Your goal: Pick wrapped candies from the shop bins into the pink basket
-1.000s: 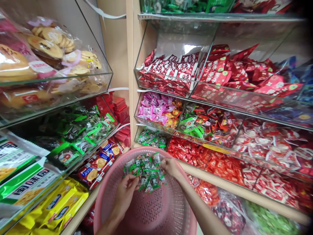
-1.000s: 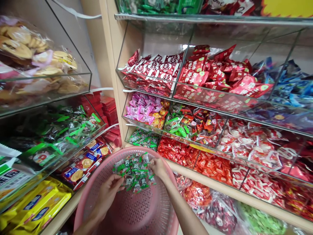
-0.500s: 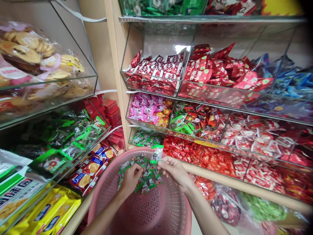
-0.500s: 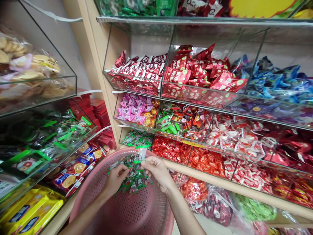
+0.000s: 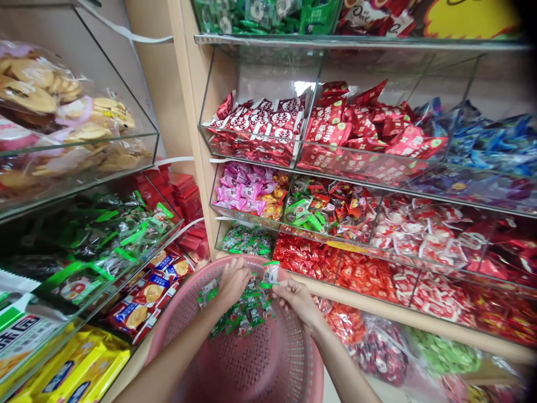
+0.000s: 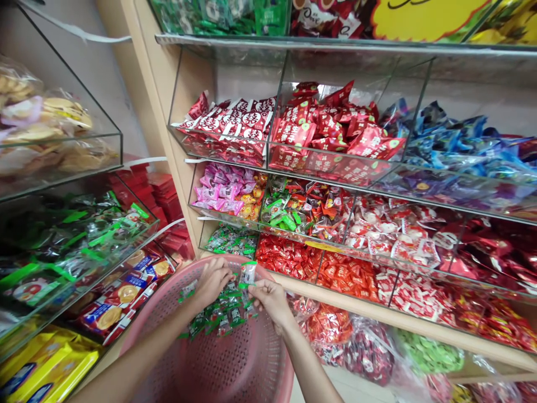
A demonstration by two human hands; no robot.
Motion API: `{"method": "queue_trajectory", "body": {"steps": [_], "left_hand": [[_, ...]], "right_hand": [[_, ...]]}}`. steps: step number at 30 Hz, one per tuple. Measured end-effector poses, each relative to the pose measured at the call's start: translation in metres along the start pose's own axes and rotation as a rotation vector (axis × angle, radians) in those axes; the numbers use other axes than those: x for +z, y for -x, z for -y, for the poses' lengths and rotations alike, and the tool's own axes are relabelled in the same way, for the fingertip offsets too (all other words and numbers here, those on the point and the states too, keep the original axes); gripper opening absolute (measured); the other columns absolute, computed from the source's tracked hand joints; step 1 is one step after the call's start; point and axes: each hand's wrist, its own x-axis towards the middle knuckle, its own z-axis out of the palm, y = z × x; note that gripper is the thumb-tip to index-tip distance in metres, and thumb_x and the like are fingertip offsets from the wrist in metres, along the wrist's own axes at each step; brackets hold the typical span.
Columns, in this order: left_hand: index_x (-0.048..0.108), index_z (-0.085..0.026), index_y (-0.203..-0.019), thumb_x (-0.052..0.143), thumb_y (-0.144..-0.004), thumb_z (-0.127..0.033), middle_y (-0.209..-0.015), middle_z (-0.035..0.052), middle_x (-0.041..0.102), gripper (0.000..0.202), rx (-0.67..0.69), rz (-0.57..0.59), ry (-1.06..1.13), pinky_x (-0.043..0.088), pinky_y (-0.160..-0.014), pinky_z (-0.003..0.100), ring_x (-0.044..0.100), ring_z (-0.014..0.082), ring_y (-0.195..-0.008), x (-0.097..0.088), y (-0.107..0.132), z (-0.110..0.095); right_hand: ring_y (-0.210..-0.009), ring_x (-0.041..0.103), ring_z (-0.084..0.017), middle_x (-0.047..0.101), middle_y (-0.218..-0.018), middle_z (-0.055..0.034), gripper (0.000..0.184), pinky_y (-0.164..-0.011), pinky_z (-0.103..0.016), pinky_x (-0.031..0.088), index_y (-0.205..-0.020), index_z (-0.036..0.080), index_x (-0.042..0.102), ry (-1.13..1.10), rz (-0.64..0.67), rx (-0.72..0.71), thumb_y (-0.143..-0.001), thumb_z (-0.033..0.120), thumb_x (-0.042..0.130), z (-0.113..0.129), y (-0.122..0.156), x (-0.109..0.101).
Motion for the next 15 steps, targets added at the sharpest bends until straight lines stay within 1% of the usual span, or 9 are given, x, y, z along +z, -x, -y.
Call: {"method": "queue_trajectory", "body": {"steps": [4,7,10,13,15], "left_hand": [[0.063,-0.024,-0.069,0.048,-0.086,-0.027,-0.086,0.0067,0.058,0.023,0.059,0.028,-0.126,0.039,-0.072,0.036,0.050,0.0231,-0.087,0.008,-0.009,-0.007],[0.064,-0.023,-0.069,0.048,-0.086,-0.025,-0.084,0.0074,0.057,0.024,0.070,0.044,-0.204,0.039,-0.074,0.038,0.050,0.0242,-0.088,0.013,-0.014,-0.006],[0.065,-0.022,-0.070,0.047,-0.087,-0.023,-0.084,0.0073,0.057,0.025,0.089,0.051,-0.214,0.038,-0.074,0.039,0.049,0.0239,-0.087,0.021,-0.018,-0.003],[0.065,-0.020,-0.076,0.047,-0.086,-0.020,-0.086,0.0068,0.057,0.021,0.087,0.038,-0.224,0.038,-0.076,0.038,0.049,0.0231,-0.089,0.027,-0.020,-0.001],[0.065,-0.019,-0.083,0.046,-0.086,-0.019,-0.088,0.0069,0.058,0.019,0.073,0.027,-0.225,0.038,-0.076,0.038,0.048,0.0227,-0.089,0.027,-0.018,0.001]], "right_hand": [[-0.040,0.044,-0.004,0.060,-0.053,0.0027,0.039,-0.039,-0.016,0.031,-0.063,0.014,0.062,0.011,0.006,0.028,-0.055,0.049,0.077,-0.004,0.003,0.001],[-0.040,0.045,-0.004,0.061,-0.054,0.0026,0.037,-0.039,-0.015,0.031,-0.065,0.014,0.063,0.008,0.005,0.039,-0.058,0.048,0.076,-0.008,0.002,0.000],[-0.041,0.046,-0.003,0.064,-0.058,0.0015,0.036,-0.038,-0.015,0.032,-0.065,0.014,0.064,-0.011,0.010,0.069,-0.058,0.046,0.077,-0.013,-0.001,-0.003],[-0.041,0.046,-0.002,0.066,-0.062,0.0006,0.035,-0.037,-0.013,0.031,-0.068,0.014,0.065,-0.054,0.023,0.171,-0.056,0.044,0.079,-0.019,-0.005,-0.007],[-0.041,0.047,-0.002,0.066,-0.064,0.0005,0.036,-0.036,-0.012,0.031,-0.070,0.014,0.065,-0.090,0.022,0.247,-0.055,0.042,0.080,-0.023,-0.008,-0.010]]}}
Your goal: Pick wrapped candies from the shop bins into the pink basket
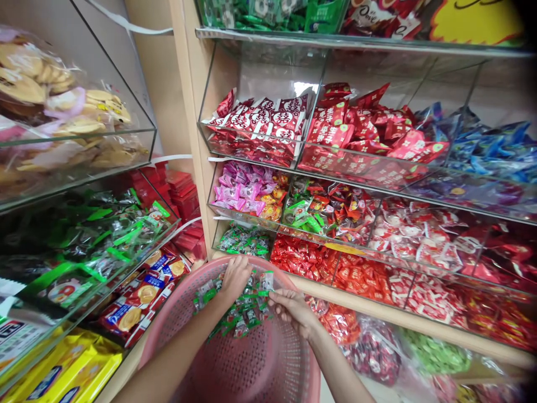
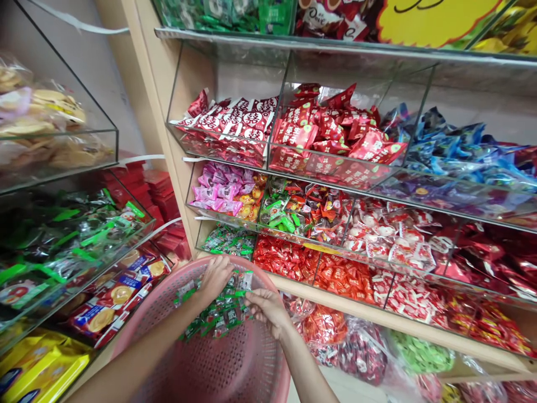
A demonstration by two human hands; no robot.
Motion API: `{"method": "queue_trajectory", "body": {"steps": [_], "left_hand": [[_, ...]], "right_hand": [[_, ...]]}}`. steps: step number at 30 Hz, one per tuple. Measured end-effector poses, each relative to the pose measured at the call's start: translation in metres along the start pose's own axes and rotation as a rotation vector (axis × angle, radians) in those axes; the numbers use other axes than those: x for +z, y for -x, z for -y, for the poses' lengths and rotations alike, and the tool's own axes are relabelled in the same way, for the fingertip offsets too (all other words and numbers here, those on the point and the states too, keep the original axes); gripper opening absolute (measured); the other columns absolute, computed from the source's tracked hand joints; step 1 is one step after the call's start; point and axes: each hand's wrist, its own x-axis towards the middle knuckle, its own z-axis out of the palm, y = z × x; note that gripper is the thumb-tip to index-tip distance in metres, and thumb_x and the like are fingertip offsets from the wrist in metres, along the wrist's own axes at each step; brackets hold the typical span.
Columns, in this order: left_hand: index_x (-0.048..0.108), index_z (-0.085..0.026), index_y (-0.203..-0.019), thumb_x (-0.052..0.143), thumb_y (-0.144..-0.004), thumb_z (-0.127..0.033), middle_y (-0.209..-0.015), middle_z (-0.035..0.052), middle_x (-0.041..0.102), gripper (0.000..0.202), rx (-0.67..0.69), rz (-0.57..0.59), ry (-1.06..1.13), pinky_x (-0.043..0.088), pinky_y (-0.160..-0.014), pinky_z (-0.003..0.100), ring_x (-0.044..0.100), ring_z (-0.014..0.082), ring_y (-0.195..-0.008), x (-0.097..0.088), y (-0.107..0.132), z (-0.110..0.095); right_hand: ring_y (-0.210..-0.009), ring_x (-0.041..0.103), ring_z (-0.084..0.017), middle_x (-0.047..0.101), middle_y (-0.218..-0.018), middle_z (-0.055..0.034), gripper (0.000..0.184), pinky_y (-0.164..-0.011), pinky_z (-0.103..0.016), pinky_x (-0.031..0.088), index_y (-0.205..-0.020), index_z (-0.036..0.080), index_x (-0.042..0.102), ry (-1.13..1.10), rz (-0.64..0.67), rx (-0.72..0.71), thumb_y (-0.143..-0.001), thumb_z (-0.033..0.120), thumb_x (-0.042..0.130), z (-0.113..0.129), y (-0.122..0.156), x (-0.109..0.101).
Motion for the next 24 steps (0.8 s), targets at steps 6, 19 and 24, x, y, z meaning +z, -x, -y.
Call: {"method": "queue_trajectory", "body": {"steps": [6,19,24], "left_hand": [[0.063,-0.021,-0.094,0.038,-0.091,-0.024,-0.089,0.0059,0.058,0.025,-0.164,-0.177,0.107,0.038,-0.078,0.036,0.049,0.0215,-0.087,-0.023,0.027,0.018],[0.062,-0.024,-0.100,0.041,-0.087,-0.025,-0.091,0.0044,0.064,0.025,-0.418,-0.361,0.280,0.043,-0.080,0.036,0.055,0.0218,-0.090,-0.030,0.122,0.048],[0.062,-0.023,-0.102,0.041,-0.088,-0.026,-0.096,0.0050,0.065,0.025,-0.406,-0.356,0.317,0.045,-0.082,0.036,0.057,0.0211,-0.092,-0.026,0.117,0.040]], "right_hand": [[-0.040,0.049,-0.001,0.067,-0.063,0.0004,0.035,-0.035,-0.011,0.032,-0.069,0.013,0.062,0.017,-0.011,0.049,-0.055,0.040,0.081,-0.010,-0.009,-0.005],[-0.040,0.056,-0.007,0.067,-0.059,-0.0024,0.021,-0.036,-0.013,0.038,-0.070,0.017,0.049,0.174,-0.093,0.112,-0.081,0.030,0.060,-0.028,-0.017,0.001],[-0.038,0.055,-0.007,0.067,-0.057,-0.0035,0.016,-0.035,-0.013,0.038,-0.071,0.018,0.046,0.200,-0.117,0.217,-0.085,0.022,0.052,-0.030,-0.021,0.004]]}}
